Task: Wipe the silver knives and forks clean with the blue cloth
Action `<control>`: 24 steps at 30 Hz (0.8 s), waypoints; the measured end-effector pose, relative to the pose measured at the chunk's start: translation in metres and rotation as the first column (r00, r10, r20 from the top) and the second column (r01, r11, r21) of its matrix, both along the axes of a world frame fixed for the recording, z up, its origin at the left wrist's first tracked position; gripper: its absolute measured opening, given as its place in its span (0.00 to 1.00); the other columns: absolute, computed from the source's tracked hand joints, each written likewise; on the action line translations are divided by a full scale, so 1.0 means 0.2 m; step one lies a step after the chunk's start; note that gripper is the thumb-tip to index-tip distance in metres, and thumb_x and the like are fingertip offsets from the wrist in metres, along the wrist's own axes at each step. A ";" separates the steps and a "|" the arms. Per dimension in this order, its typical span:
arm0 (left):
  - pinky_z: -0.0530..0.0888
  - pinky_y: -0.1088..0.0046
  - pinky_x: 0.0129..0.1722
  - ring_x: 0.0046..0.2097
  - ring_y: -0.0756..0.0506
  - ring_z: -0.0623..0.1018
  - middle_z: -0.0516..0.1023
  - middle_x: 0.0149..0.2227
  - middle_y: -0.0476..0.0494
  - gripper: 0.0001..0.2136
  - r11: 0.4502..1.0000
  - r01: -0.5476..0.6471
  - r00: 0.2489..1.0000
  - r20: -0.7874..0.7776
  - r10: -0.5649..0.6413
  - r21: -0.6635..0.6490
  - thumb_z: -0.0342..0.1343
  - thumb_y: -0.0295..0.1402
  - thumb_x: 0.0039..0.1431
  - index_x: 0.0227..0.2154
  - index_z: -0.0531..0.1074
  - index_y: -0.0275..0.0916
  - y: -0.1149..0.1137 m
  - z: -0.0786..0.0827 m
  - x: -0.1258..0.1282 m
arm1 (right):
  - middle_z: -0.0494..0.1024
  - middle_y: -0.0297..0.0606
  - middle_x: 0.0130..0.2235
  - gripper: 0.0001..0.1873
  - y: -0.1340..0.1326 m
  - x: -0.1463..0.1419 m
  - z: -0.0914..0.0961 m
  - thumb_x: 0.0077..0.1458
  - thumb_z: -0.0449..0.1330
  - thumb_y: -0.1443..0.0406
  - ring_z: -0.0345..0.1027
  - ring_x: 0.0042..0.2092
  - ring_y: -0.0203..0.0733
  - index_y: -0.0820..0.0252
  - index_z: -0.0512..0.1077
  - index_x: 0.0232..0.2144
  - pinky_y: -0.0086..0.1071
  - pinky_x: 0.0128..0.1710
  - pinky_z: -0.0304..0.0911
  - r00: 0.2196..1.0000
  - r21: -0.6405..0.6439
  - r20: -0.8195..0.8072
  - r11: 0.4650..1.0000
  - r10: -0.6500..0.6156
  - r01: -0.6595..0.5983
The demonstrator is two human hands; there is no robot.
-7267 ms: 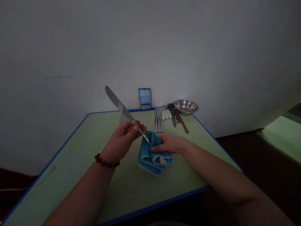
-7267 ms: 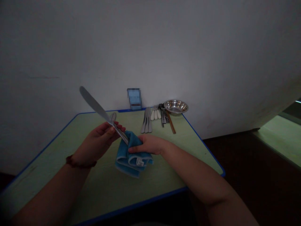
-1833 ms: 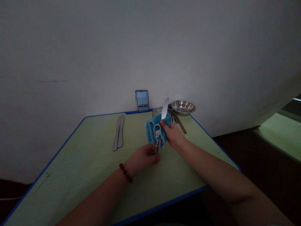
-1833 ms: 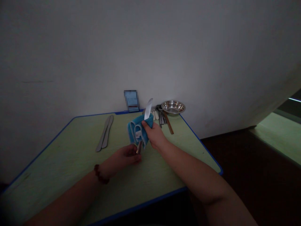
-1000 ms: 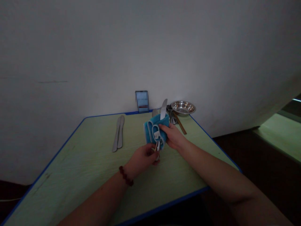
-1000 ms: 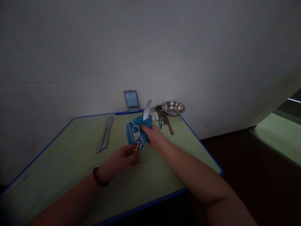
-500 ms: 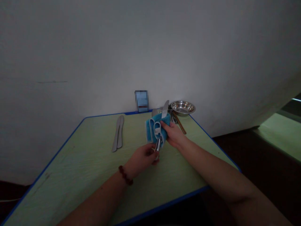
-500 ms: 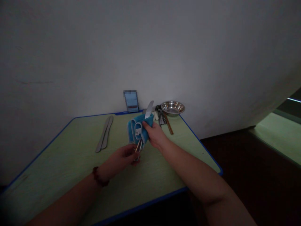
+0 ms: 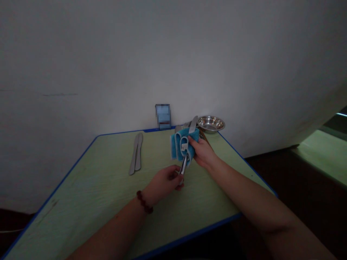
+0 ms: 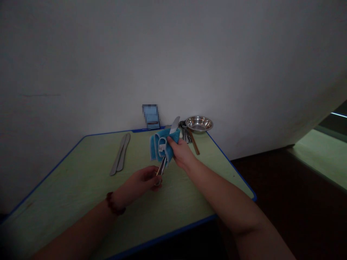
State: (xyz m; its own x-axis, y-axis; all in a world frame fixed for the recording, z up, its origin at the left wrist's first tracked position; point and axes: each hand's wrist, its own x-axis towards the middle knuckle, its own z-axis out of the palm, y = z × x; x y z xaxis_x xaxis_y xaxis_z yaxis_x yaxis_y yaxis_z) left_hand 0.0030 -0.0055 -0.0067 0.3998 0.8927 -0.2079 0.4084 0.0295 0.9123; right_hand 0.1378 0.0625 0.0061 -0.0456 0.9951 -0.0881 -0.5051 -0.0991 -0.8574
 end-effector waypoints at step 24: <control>0.67 0.72 0.29 0.26 0.50 0.71 0.69 0.22 0.50 0.09 0.999 0.039 0.999 0.010 -0.039 -0.003 0.48 0.37 0.47 0.28 0.63 0.36 -0.01 0.00 0.00 | 0.71 0.28 0.19 0.06 0.06 0.05 0.00 0.39 0.60 0.63 0.63 0.20 0.30 0.59 0.66 0.21 0.28 0.26 0.64 0.999 0.025 -0.002 0.999 -0.040 0.040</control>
State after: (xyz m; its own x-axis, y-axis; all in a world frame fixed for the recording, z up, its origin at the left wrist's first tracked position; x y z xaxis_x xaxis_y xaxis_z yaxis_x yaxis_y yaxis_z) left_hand 0.0022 -0.0068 -0.0074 0.4362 0.8758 -0.2066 0.4000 0.0169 0.9164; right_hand 0.1480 0.0735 0.0067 -0.0060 0.9980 -0.0628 -0.5096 -0.0571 -0.8585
